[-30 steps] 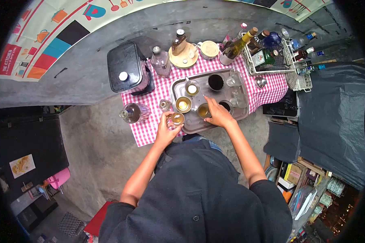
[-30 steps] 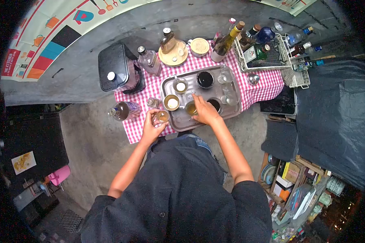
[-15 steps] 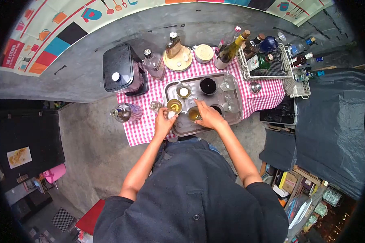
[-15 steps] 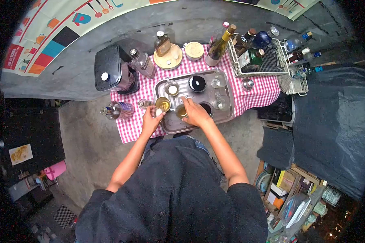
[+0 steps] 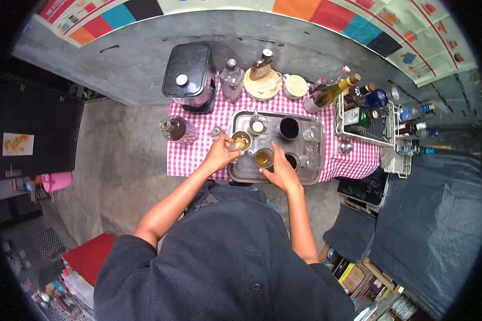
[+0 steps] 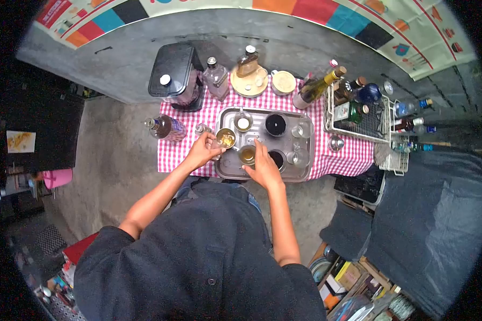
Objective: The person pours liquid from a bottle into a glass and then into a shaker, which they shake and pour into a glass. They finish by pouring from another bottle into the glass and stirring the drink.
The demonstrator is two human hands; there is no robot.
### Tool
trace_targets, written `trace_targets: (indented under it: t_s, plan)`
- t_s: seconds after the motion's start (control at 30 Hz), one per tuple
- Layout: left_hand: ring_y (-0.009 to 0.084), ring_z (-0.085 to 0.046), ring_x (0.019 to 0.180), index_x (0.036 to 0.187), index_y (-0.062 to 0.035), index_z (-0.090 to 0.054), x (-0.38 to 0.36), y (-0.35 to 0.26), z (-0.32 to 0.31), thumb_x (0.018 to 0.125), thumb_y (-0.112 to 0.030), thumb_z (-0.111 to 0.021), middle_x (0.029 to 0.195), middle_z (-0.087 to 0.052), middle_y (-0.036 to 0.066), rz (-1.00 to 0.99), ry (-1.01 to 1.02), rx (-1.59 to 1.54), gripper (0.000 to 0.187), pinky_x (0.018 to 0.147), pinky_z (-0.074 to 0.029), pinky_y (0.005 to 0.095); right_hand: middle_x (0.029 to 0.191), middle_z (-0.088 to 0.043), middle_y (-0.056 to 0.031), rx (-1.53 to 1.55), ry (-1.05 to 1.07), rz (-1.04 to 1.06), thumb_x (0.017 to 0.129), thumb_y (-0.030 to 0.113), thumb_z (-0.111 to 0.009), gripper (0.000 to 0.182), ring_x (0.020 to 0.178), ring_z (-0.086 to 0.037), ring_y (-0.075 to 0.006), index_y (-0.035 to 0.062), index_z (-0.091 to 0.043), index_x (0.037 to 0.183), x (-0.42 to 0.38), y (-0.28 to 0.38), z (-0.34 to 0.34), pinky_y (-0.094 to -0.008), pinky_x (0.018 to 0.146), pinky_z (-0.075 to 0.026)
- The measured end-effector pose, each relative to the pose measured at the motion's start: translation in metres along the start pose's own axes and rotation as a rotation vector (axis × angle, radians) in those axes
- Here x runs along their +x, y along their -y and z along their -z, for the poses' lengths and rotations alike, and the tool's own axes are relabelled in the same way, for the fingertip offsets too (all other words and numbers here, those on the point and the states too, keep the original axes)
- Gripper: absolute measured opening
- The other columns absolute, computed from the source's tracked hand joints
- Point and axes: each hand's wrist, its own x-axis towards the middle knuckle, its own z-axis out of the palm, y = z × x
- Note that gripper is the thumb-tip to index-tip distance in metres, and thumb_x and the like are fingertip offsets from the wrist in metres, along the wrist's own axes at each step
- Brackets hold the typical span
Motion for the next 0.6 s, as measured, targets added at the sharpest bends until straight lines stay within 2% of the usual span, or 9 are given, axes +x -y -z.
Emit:
trace_targets:
  t_s: [0.03, 0.07, 0.1, 0.17, 0.3, 0.4, 0.43, 0.5, 0.6]
  plan:
    - [0.0157, -0.061, 0.090, 0.112, -0.0009, -0.050, -0.002, 0.006, 0.004, 0.073, -0.022, -0.086, 0.097, -0.060, 0.008, -0.053, 0.046, -0.083, 0.056, 0.074, -0.052, 0.0298, 0.139, -0.042, -0.0248, 0.021, -0.036, 0.005, 0.076, 0.021, -0.079, 0.095, 0.122, -0.051, -0.0432, -0.0016, -0.022, 0.148, -0.004, 0.002, -0.002, -0.0446, 0.101, -0.045]
    - [0.0151, -0.056, 0.088, 0.115, -0.0013, -0.046, -0.007, 0.014, 0.011, 0.071, -0.022, -0.087, 0.099, -0.056, 0.008, -0.155, 0.046, -0.017, 0.063, 0.077, -0.051, 0.0314, 0.138, -0.042, -0.0247, 0.001, -0.096, 0.085, 0.077, 0.021, -0.078, 0.093, 0.123, -0.049, -0.0431, -0.0009, -0.022, 0.148, -0.008, -0.003, -0.009, -0.0438, 0.102, -0.044]
    - [0.0151, -0.056, 0.088, 0.115, -0.0013, -0.046, -0.014, 0.014, 0.018, 0.071, -0.022, -0.087, 0.099, -0.056, 0.008, -0.150, 0.037, -0.021, 0.063, 0.077, -0.051, 0.0314, 0.138, -0.042, -0.0247, 0.000, -0.088, 0.092, 0.077, 0.021, -0.078, 0.093, 0.123, -0.049, -0.0431, -0.0009, -0.022, 0.148, -0.011, 0.002, -0.008, -0.0438, 0.102, -0.044]
    - [0.0147, -0.054, 0.094, 0.117, -0.0022, -0.043, -0.029, 0.015, 0.031, 0.072, -0.016, -0.086, 0.102, -0.056, 0.008, -0.249, 0.077, -0.219, 0.063, 0.083, -0.050, 0.0310, 0.136, -0.044, -0.0247, 0.081, -0.117, 0.056, 0.081, 0.019, -0.074, 0.084, 0.124, -0.049, -0.0424, -0.0007, -0.026, 0.146, -0.016, 0.020, -0.001, -0.0429, 0.102, -0.044]
    - [0.0149, -0.056, 0.102, 0.119, -0.0062, -0.041, -0.058, 0.013, 0.062, 0.073, -0.011, -0.085, 0.107, -0.055, 0.009, -0.195, 0.035, -0.245, 0.064, 0.077, -0.052, 0.0294, 0.128, -0.051, -0.0218, 0.101, -0.135, 0.048, 0.083, 0.016, -0.071, 0.067, 0.118, -0.054, -0.0392, -0.0008, -0.038, 0.139, -0.018, 0.048, 0.007, -0.0422, 0.098, -0.046]
    - [0.0139, -0.058, 0.103, 0.119, -0.0071, -0.042, -0.068, 0.038, 0.084, 0.074, -0.004, -0.082, 0.112, -0.054, 0.008, -0.208, 0.024, -0.281, 0.060, 0.075, -0.053, 0.0261, 0.113, -0.058, -0.0171, 0.165, -0.071, 0.176, 0.084, 0.015, -0.070, 0.048, 0.106, -0.061, -0.0352, 0.0011, -0.051, 0.125, -0.009, 0.082, 0.007, -0.0414, 0.088, -0.050]
    - [0.0135, -0.059, 0.101, 0.118, -0.0069, -0.042, -0.072, 0.033, 0.092, 0.075, -0.002, -0.081, 0.112, -0.054, 0.008, -0.262, -0.007, -0.273, 0.059, 0.075, -0.054, 0.0254, 0.113, -0.058, -0.0171, 0.163, -0.070, 0.178, 0.084, 0.015, -0.070, 0.048, 0.106, -0.061, -0.0352, 0.0011, -0.051, 0.125, -0.003, 0.097, 0.005, -0.0414, 0.088, -0.050]
    - [0.0137, -0.060, 0.102, 0.118, -0.0068, -0.042, -0.083, 0.032, 0.110, 0.075, 0.000, -0.080, 0.113, -0.054, 0.008, -0.209, 0.003, -0.357, 0.058, 0.078, -0.054, 0.0264, 0.113, -0.058, -0.0161, 0.172, -0.013, 0.316, 0.082, 0.012, -0.072, 0.048, 0.107, -0.061, -0.0314, 0.0011, -0.051, 0.124, 0.010, 0.130, -0.001, -0.0391, 0.091, -0.049]
    - [0.0166, -0.055, 0.116, 0.119, -0.0078, -0.041, -0.089, 0.047, 0.144, 0.075, 0.006, -0.076, 0.122, -0.050, 0.007, -0.113, 0.083, -0.400, 0.059, 0.092, -0.053, 0.0323, 0.120, -0.054, -0.0173, 0.170, 0.030, 0.367, 0.079, 0.013, -0.075, 0.058, 0.113, -0.057, -0.0351, 0.0013, -0.047, 0.128, 0.037, 0.170, -0.015, -0.0411, 0.095, -0.047]
